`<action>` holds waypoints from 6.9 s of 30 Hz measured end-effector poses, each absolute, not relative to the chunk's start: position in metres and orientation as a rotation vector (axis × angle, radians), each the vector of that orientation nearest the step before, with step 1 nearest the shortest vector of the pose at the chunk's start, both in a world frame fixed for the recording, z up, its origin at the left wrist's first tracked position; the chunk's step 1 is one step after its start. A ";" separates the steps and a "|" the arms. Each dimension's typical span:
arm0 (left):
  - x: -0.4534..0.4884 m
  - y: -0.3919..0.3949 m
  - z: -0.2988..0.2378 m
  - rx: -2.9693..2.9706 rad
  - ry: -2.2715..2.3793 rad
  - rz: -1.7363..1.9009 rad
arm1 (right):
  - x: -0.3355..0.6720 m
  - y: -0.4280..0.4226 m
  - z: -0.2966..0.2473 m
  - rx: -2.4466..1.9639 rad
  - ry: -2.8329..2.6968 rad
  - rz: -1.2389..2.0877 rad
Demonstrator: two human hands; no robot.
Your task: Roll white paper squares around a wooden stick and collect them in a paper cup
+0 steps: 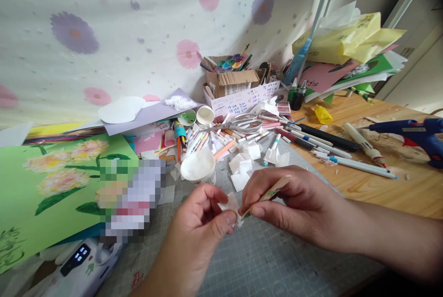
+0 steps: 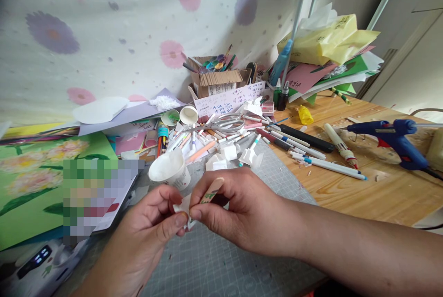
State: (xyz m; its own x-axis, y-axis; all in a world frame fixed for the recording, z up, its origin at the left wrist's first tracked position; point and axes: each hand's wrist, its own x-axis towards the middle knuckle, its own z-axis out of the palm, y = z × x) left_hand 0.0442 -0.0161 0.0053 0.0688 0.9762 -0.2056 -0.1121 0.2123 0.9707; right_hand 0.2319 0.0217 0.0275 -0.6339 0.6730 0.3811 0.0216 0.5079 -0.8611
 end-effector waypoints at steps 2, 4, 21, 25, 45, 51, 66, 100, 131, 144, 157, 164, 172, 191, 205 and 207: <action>0.044 -0.016 0.005 0.996 1.172 1.066 | 0.231 0.022 0.028 -0.553 -2.023 1.144; 0.044 -0.017 0.004 0.989 1.170 1.067 | 0.231 0.021 0.028 -0.549 -2.031 1.138; 0.043 -0.017 0.003 1.030 1.192 1.045 | 0.230 0.021 0.027 -0.594 -2.011 1.131; 0.041 -0.017 0.003 1.062 1.233 1.025 | 0.229 0.021 0.027 -0.584 -2.038 1.086; 0.044 -0.016 0.004 1.030 1.263 1.054 | 0.234 0.053 0.022 -0.696 -1.411 1.225; 0.045 -0.015 -0.003 1.086 1.277 1.019 | 0.206 0.064 0.026 -0.673 -1.355 1.082; 0.038 -0.014 -0.004 1.125 1.178 1.060 | 0.183 0.087 0.027 -0.686 -1.922 0.642; 0.042 -0.017 0.000 1.090 1.192 1.080 | 0.217 0.022 0.021 -0.690 -1.807 1.246; 0.024 -0.009 -0.001 1.199 1.312 1.171 | 0.206 0.065 0.014 -0.776 -1.798 0.868; -0.011 0.017 0.017 1.506 1.880 1.350 | 0.168 0.086 0.012 -0.765 -1.986 0.614; 0.010 -0.015 0.018 1.354 1.511 1.689 | 0.216 0.049 0.029 -0.753 -1.856 0.839; 0.042 -0.023 0.002 1.201 1.342 1.254 | 0.260 0.010 0.027 -0.719 -1.853 0.981; 0.041 -0.021 0.000 1.052 1.191 1.080 | 0.246 0.010 0.024 -0.530 -1.889 1.003; 0.045 -0.019 -0.001 0.889 0.979 1.066 | 0.236 0.012 0.011 -0.611 -1.777 1.242; 0.046 -0.020 0.004 0.840 1.006 1.044 | 0.236 0.012 0.008 -0.576 -1.631 1.490; 0.046 -0.020 0.004 0.836 1.017 1.045 | 0.236 0.012 0.008 -0.571 -1.614 1.516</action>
State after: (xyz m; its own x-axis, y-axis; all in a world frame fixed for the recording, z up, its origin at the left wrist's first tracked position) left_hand 0.0461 -0.0204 0.0044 0.1649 0.9520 -0.2578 -0.2839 0.2961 0.9120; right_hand 0.2358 0.0123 0.0077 -0.5532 0.7921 0.2581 -0.2078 0.1688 -0.9635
